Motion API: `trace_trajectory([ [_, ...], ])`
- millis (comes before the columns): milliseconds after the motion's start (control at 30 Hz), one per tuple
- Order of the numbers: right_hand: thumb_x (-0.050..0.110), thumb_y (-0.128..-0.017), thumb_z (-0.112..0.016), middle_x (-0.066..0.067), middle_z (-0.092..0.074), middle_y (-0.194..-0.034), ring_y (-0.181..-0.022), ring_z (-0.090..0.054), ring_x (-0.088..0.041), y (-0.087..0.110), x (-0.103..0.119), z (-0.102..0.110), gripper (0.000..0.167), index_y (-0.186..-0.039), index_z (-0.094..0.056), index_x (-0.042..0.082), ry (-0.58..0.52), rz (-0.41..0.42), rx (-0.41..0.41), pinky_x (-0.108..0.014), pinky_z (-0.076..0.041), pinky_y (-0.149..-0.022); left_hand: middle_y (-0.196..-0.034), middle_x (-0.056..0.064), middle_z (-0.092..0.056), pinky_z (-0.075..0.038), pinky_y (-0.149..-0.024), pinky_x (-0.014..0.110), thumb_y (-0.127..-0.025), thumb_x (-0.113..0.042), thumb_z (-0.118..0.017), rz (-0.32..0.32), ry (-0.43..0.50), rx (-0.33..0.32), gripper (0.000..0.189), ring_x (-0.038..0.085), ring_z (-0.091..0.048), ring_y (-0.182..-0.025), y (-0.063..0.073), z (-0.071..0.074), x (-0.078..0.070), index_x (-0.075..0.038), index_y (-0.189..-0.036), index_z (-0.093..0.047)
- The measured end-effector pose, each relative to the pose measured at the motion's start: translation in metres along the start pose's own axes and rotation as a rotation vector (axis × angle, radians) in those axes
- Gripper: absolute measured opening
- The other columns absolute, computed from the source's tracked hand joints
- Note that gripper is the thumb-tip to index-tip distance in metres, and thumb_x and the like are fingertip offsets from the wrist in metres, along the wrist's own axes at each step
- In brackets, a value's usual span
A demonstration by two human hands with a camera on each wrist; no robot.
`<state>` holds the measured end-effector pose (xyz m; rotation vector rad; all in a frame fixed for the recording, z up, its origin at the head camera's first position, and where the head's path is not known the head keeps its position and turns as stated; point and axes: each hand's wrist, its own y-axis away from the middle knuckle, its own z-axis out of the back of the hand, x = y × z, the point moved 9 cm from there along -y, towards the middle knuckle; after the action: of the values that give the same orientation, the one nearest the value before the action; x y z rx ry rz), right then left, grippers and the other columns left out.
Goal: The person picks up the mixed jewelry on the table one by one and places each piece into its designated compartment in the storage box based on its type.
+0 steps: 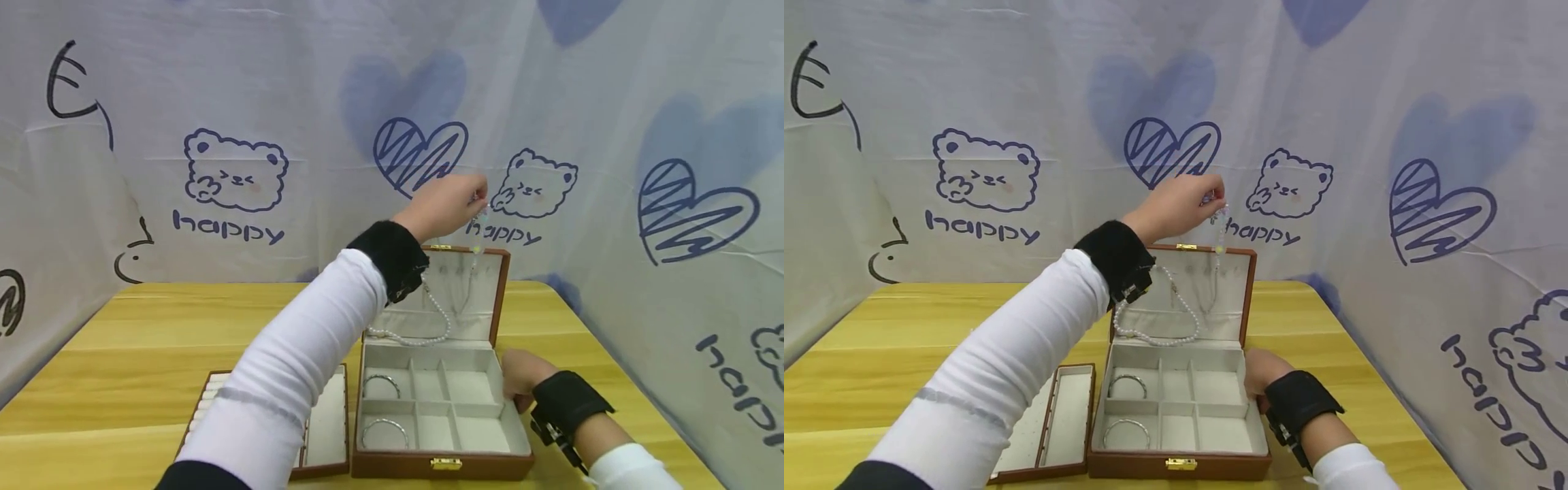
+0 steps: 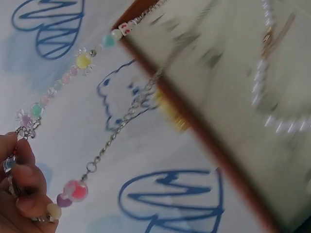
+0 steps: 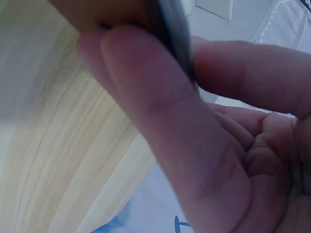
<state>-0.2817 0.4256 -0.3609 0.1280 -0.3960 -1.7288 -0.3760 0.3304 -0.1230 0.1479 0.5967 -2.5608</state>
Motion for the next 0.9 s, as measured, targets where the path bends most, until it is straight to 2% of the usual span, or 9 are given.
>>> trace_trajectory([
  [100, -0.010, -0.062, -0.063, -0.005, -0.061, -0.054, -0.048, -0.047, -0.009, -0.001, 0.003, 0.003, 0.015, -0.054, -0.059, 0.003, 0.030, 0.021, -0.023, -0.019, -0.035, -0.048, -0.103, -0.002, -0.062, -0.047, -0.079, 0.025, -0.097, -0.027, -0.045, -0.001, -0.024, 0.026, 0.019, 0.010, -0.057, -0.089, 0.000, -0.018, 0.003, -0.014, -0.107, -0.055],
  [267, -0.011, -0.064, -0.063, -0.009, -0.064, -0.054, -0.047, -0.057, -0.011, -0.003, 0.001, 0.000, 0.015, -0.056, -0.061, 0.001, -0.001, -0.008, -0.005, -0.019, -0.039, -0.045, -0.102, -0.001, -0.063, -0.048, -0.075, 0.025, -0.097, -0.026, -0.047, -0.003, -0.055, 0.047, 0.018, 0.011, -0.058, -0.088, 0.003, -0.039, 0.009, -0.014, -0.105, -0.057],
  [567, -0.012, -0.066, -0.063, -0.008, -0.064, -0.055, -0.048, -0.059, -0.012, -0.002, -0.006, -0.002, 0.014, -0.059, -0.061, 0.000, -0.063, -0.063, 0.013, -0.019, -0.039, -0.043, -0.101, 0.000, -0.065, -0.049, -0.077, 0.027, -0.095, -0.023, -0.051, 0.004, -0.060, 0.035, 0.016, 0.012, -0.060, -0.088, 0.009, -0.060, 0.024, -0.012, -0.104, -0.058],
  [667, -0.012, -0.068, -0.063, -0.009, -0.064, -0.056, -0.048, -0.060, -0.013, -0.001, -0.006, -0.002, 0.012, -0.063, -0.063, -0.002, -0.085, -0.079, 0.023, -0.020, -0.042, -0.043, -0.097, 0.000, -0.065, -0.049, -0.074, 0.027, -0.095, -0.021, -0.051, 0.011, -0.066, 0.009, 0.013, 0.013, -0.060, -0.084, 0.013, -0.066, 0.029, -0.013, -0.102, -0.057],
  [767, -0.012, -0.068, -0.063, -0.008, -0.064, -0.057, -0.048, -0.061, -0.013, 0.000, -0.006, -0.003, 0.010, -0.066, -0.063, -0.003, -0.099, -0.090, 0.032, -0.021, -0.046, -0.044, -0.090, -0.001, -0.065, -0.049, -0.067, 0.027, -0.095, -0.020, -0.050, -0.044, -0.138, -0.048, 0.010, 0.012, -0.059, -0.077, 0.019, -0.070, 0.027, -0.013, -0.098, -0.057],
  [900, -0.013, -0.069, -0.063, -0.009, -0.064, -0.057, -0.049, -0.062, -0.014, 0.000, -0.006, -0.003, 0.009, -0.068, -0.064, -0.004, -0.107, -0.093, 0.039, -0.023, -0.049, -0.045, -0.084, -0.001, -0.065, -0.049, -0.057, 0.025, -0.094, -0.012, -0.050, -0.201, -0.336, -0.161, 0.013, 0.011, -0.058, -0.066, 0.029, -0.074, 0.016, -0.013, -0.099, -0.062],
])
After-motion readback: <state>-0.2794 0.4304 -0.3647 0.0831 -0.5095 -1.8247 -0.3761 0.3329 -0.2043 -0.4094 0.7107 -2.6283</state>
